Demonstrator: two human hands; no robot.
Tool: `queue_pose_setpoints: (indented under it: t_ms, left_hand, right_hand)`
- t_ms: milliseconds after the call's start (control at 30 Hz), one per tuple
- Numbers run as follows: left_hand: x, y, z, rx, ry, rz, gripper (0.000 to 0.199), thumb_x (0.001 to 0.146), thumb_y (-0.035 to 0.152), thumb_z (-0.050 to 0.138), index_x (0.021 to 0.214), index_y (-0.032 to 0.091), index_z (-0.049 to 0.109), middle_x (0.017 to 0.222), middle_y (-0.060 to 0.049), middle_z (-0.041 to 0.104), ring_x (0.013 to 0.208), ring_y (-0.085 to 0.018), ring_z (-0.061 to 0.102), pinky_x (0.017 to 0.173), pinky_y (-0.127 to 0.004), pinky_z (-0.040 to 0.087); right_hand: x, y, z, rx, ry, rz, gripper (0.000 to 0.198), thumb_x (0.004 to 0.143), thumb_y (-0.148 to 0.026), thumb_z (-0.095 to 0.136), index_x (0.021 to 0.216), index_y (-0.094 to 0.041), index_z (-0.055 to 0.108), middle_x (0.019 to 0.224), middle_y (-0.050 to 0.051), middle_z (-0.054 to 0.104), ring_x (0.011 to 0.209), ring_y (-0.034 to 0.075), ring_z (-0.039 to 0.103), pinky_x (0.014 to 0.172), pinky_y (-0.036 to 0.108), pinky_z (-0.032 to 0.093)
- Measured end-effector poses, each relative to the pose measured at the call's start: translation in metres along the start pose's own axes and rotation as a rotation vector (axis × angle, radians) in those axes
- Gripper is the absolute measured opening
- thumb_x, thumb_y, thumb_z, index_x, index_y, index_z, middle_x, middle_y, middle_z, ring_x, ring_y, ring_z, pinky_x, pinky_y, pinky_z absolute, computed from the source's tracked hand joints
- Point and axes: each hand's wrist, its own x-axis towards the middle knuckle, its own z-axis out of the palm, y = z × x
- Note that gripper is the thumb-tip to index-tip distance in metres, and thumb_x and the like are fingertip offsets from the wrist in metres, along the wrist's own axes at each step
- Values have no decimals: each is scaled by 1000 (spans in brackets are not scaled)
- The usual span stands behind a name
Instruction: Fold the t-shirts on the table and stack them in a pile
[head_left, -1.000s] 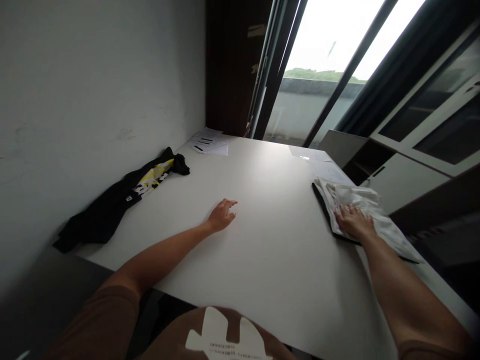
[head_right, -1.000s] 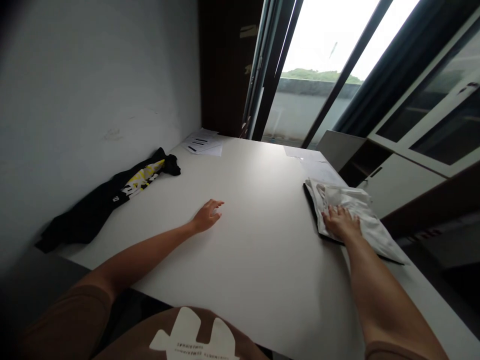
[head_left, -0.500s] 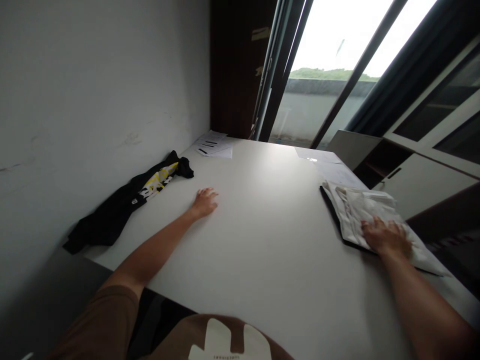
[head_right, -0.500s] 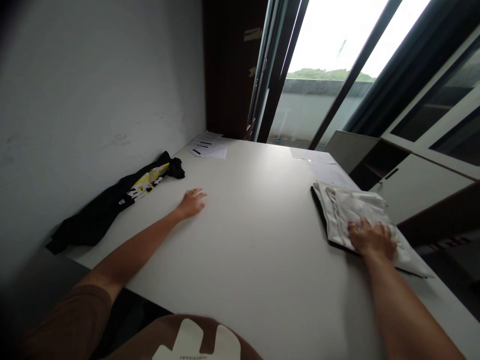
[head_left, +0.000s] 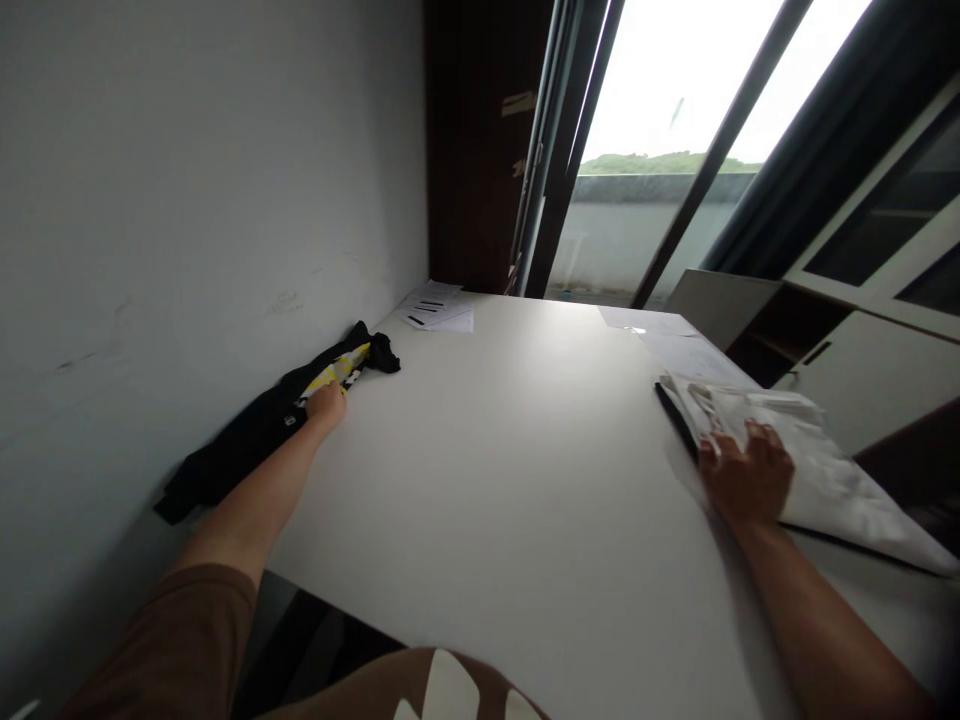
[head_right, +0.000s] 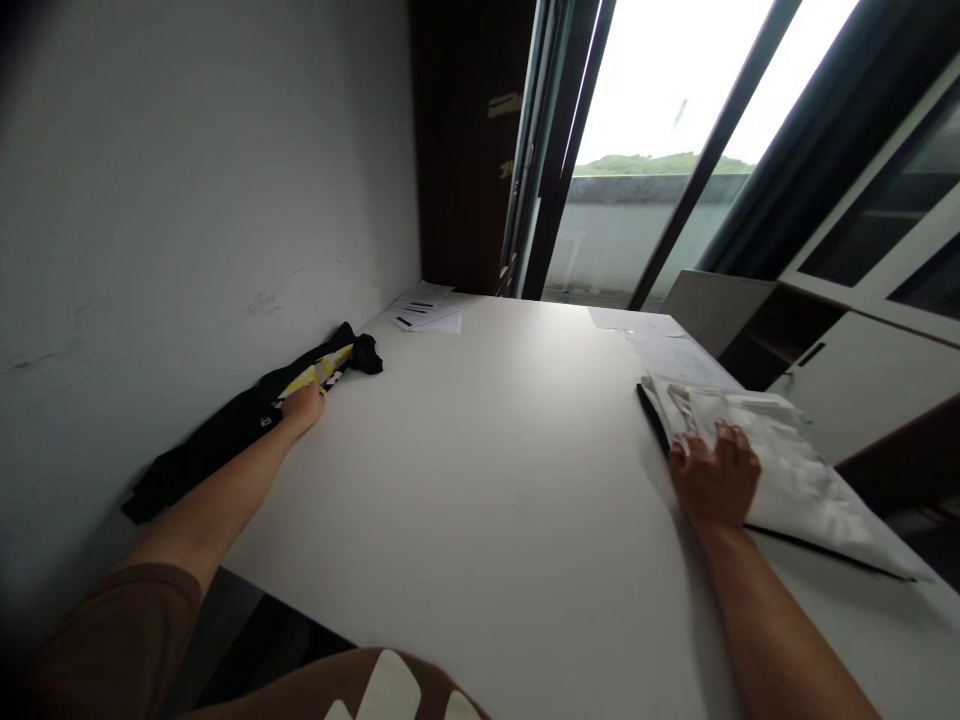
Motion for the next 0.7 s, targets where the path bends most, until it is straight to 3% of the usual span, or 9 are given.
queue_pose_setpoints:
  t_ms: [167, 267, 400, 467, 533, 600, 700]
  left_hand:
    - [-12, 65, 10, -90, -84, 211, 29, 98, 19, 46, 122, 9, 60, 123, -26, 67, 112, -33, 66, 93, -41, 47]
    - [-43, 115, 15, -156, -161, 433, 23, 98, 19, 50, 114, 11, 64, 113, -21, 71, 105, -30, 68, 91, -37, 47]
    - [-112, 175, 16, -257, -308, 811, 10, 93, 22, 62, 99, 22, 69, 97, -3, 74, 93, -19, 69, 82, -24, 48]
    - [-143, 193, 11, -371, -384, 1126, 5, 90, 22, 65, 90, 24, 69, 92, 1, 73, 87, -16, 68, 78, -22, 48]
    - [-158, 200, 4, -470, -332, 1288, 8, 92, 24, 62, 87, 24, 69, 89, 0, 71, 81, -17, 66, 76, -24, 49]
    - [-154, 198, -3, -503, -196, 1212, 15, 96, 29, 57, 89, 24, 69, 91, -2, 70, 80, -18, 65, 75, -28, 49]
    - [-125, 184, -7, -451, -22, 933, 20, 98, 34, 54, 95, 22, 69, 101, -7, 68, 90, -22, 65, 80, -32, 50]
  right_hand:
    - [5, -57, 12, 109, -57, -77, 44, 100, -38, 39, 121, -16, 71, 161, 15, 35, 150, 32, 25, 119, 50, 27]
    - [14, -97, 30, 232, -120, 22, 42, 98, -37, 40, 115, -18, 73, 156, 14, 43, 145, 34, 33, 117, 52, 30]
    - [30, -148, 49, 418, -221, 371, 46, 95, -34, 35, 107, -12, 74, 126, 23, 64, 123, 36, 53, 109, 52, 39]
    - [33, -165, 50, 537, -268, 350, 46, 95, -36, 35, 106, -15, 74, 117, 19, 68, 114, 33, 58, 104, 48, 43]
    - [31, -174, 44, 643, -349, 239, 42, 96, -40, 38, 105, -20, 74, 112, 13, 71, 103, 29, 63, 96, 42, 47]
    - [27, -180, 32, 680, -440, 131, 39, 97, -44, 41, 102, -24, 74, 102, 8, 74, 91, 26, 66, 85, 36, 49]
    - [25, -195, 8, 644, -438, 8, 40, 101, -47, 39, 98, -25, 73, 92, 6, 74, 85, 24, 66, 78, 33, 46]
